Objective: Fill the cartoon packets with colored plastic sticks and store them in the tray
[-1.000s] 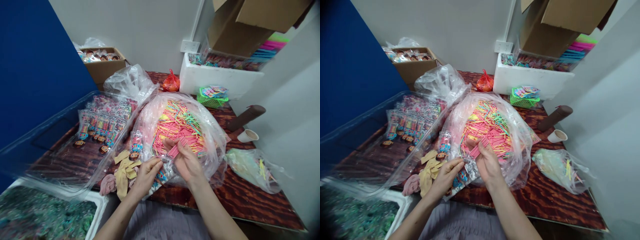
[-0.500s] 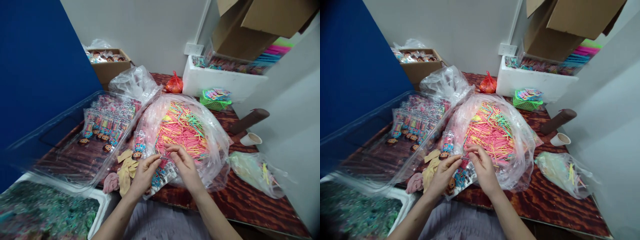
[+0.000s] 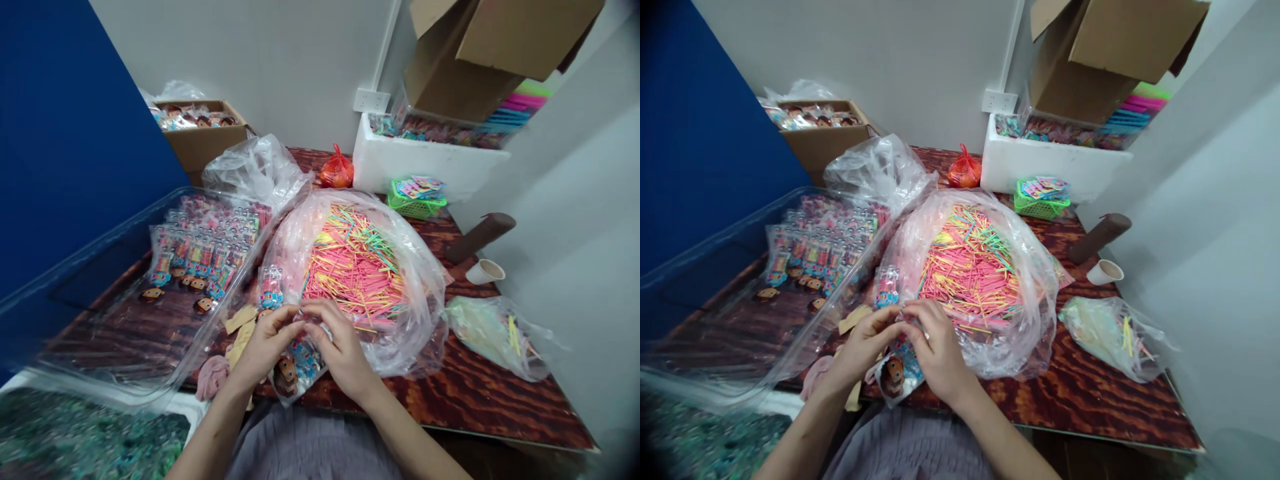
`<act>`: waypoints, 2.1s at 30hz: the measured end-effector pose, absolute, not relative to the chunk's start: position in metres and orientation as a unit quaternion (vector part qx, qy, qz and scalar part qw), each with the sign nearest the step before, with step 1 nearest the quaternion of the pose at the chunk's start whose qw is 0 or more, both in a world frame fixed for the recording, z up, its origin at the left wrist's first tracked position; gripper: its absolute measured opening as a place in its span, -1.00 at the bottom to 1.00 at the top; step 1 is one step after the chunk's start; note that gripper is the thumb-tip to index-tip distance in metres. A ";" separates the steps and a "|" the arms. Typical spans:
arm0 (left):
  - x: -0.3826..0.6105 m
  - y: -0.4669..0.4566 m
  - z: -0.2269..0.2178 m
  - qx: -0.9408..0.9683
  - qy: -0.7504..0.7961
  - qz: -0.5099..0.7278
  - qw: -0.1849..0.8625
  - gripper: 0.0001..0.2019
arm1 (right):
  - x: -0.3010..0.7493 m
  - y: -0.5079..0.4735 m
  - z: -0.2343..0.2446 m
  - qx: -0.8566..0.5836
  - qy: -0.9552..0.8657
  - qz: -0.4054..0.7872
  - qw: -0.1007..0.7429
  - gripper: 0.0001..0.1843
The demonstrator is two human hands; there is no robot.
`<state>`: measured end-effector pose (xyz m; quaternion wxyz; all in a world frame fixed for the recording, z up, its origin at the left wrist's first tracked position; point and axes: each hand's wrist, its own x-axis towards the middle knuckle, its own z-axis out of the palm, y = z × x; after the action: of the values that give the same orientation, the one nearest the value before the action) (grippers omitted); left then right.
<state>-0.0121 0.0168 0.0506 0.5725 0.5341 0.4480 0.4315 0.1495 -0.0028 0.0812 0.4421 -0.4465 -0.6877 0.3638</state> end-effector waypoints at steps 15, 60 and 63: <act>-0.034 0.100 0.005 0.474 0.636 0.459 0.401 -0.61 | 0.293 0.035 0.001 -0.558 -0.824 -0.079 0.050 -0.57; 0.046 -0.030 0.029 0.792 0.449 0.292 0.293 -0.75 | 0.284 0.050 0.012 -0.657 -0.736 0.155 0.044 -0.85; 0.059 -0.041 0.043 0.770 0.432 0.273 0.381 -0.75 | 0.268 0.050 0.014 -0.637 -0.768 0.050 -0.040 -0.73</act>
<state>0.0587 -0.0409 0.0427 0.3811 0.7702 0.4323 0.2734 0.2680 0.0496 0.0137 -0.0404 -0.6369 -0.7683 0.0500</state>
